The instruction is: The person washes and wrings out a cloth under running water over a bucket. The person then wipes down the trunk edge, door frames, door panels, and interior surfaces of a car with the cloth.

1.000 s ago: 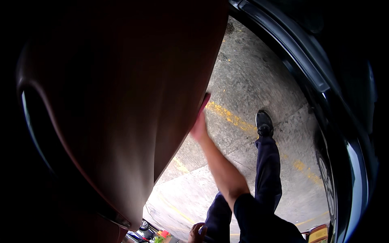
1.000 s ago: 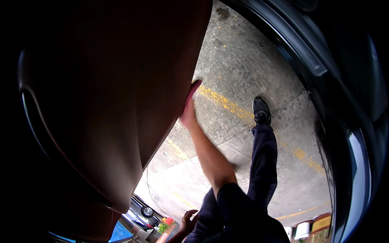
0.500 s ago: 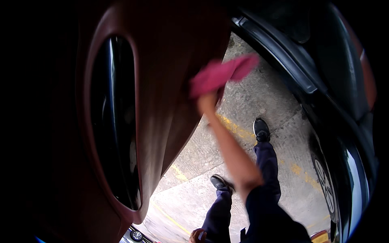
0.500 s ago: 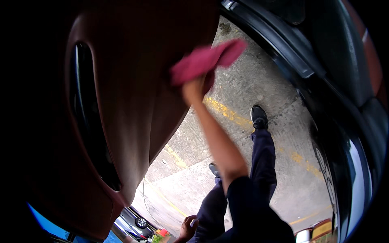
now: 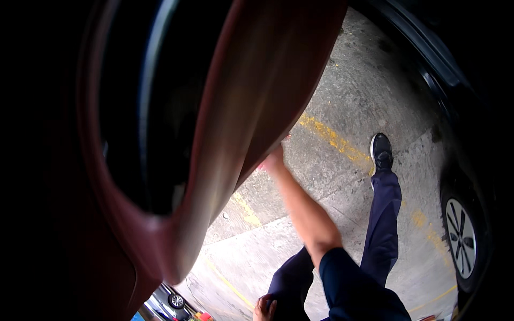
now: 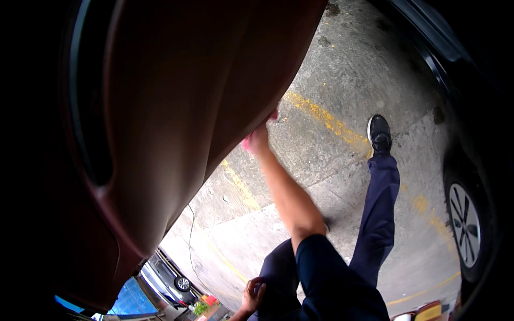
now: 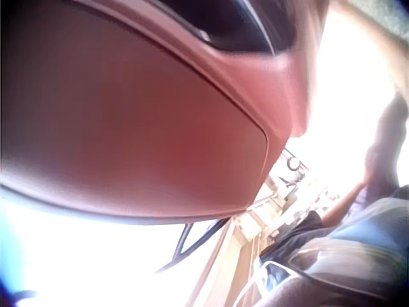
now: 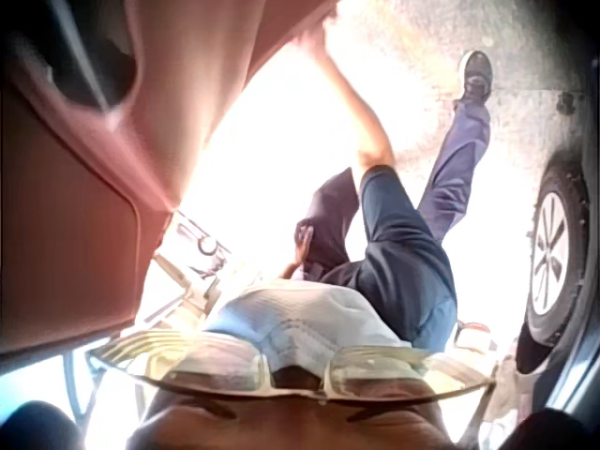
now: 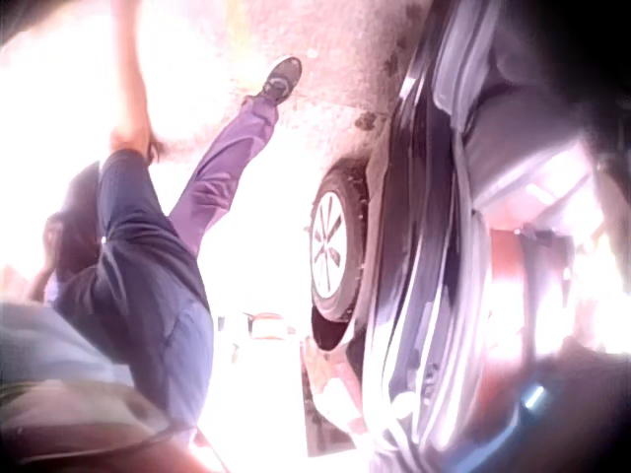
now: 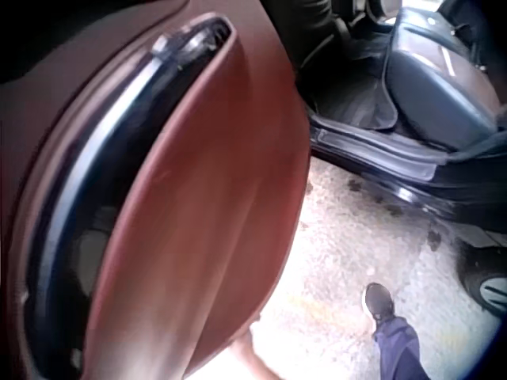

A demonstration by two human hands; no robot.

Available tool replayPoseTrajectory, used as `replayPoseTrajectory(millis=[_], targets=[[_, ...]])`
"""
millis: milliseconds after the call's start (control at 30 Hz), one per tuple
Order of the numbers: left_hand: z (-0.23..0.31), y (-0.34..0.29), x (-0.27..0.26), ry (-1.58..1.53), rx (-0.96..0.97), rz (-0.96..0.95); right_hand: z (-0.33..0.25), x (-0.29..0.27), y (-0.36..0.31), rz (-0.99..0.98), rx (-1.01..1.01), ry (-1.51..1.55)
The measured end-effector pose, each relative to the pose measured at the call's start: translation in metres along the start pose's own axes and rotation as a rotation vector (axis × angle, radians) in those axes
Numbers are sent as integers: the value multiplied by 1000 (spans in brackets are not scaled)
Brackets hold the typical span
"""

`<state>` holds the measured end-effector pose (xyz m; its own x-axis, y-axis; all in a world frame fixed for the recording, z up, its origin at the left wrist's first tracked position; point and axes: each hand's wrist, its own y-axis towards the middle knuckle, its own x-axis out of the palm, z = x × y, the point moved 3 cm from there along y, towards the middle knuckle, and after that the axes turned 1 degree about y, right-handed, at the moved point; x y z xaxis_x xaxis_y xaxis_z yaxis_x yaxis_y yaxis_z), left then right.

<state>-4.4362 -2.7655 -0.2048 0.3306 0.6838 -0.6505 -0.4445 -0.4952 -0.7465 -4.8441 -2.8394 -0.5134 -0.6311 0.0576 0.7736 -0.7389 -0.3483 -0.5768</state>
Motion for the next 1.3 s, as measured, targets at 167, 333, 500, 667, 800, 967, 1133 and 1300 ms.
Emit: replayPoseTrajectory(millis=[167, 333, 500, 667, 800, 967, 1133, 1300], targets=[[-107, 30, -3, -85, 165, 15, 151, 7, -156, -81, 123, -447], [-110, 42, -98, -1106, 67, 160, 170, 71, -320, -679, -42, -1149], [-64, 66, -140, -1506, 239, -38, 152, 28, -429, -1182, 27, -2082], [-11, 93, -84, -1479, 383, 186, 33, -59, -419, -349, -563, -1585], [1, 91, 7, -1201, 265, -444, 12, -120, -418, -48, 231, -472], [-8, 99, 10, -486, 667, 37, 20, -144, -407, -38, 154, -433], [-141, 70, -9, -13, 747, 141, 25, -121, -292, 82, 80, -371], [-334, 84, 22, 16, 397, 83, -16, 28, -139, -352, -353, -495]])
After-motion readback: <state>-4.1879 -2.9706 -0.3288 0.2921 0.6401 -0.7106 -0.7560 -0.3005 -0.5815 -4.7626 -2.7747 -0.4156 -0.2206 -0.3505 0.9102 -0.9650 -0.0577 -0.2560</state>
